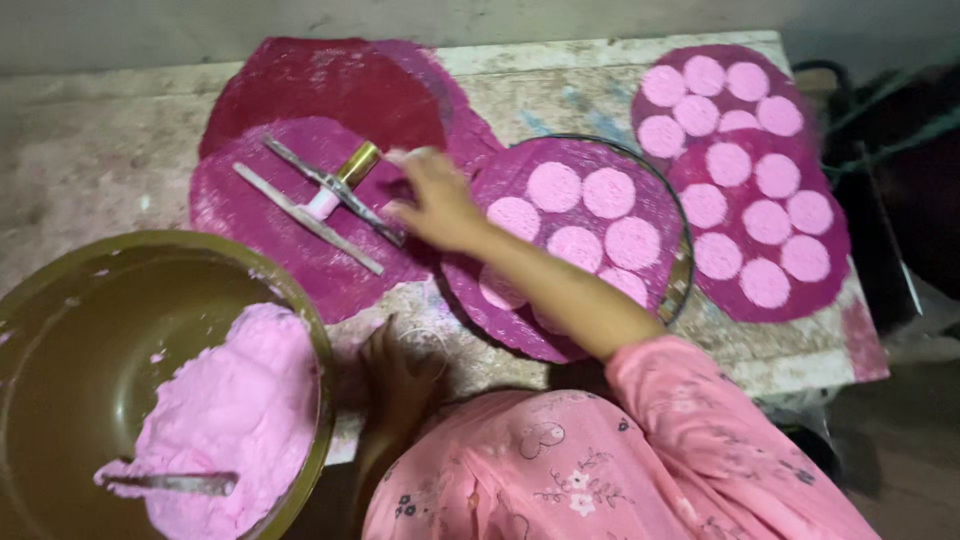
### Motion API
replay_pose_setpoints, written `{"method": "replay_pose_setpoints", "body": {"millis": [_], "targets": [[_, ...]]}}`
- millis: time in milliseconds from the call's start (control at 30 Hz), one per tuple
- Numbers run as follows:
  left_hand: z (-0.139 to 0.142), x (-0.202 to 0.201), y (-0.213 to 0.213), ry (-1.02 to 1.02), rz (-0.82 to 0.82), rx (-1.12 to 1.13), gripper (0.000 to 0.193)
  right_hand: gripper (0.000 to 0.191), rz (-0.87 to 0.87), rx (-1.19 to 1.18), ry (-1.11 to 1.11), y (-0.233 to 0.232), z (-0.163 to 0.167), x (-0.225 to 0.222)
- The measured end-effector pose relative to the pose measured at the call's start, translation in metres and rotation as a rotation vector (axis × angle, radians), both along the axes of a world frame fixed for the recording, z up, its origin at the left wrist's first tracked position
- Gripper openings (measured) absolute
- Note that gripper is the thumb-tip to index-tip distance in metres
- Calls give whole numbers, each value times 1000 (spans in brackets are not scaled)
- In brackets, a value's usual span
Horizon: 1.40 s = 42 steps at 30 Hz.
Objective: The person fills a manual extruder press with pink batter from a large bowl, then holds the press over round molds on trays and squeezes the handle to deposit batter into each mold cavity, repeating across the tray and refilling the press from the bowl.
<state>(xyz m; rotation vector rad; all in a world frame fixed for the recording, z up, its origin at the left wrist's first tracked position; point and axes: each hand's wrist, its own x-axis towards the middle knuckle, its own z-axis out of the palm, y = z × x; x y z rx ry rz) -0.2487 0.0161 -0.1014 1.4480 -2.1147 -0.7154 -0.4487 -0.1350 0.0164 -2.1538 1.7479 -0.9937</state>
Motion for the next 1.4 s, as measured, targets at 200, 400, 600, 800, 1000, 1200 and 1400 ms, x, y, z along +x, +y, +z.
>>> {"method": "replay_pose_setpoints", "body": {"millis": [200,400,600,800,1000,1200,1400], "targets": [[24,-43,-43,248,-70,-46,67,28,-518,4,86,90,6,-200],[56,-89,-82,227,-197,-82,60,31,-736,224,226,144,-12,-237],[72,-102,-85,93,-168,-96,48,26,-853,308,151,138,-3,-234],[85,-97,-89,75,-110,-147,50,18,-660,170,315,136,3,-235],[87,-94,-91,121,-119,-223,55,17,-442,107,-74,144,1,-233],[109,-102,-102,199,-233,-246,60,10,-381,-138,-217,165,2,-248],[165,-165,-99,259,-472,-241,67,16,-511,-191,-211,245,30,-295]]}}
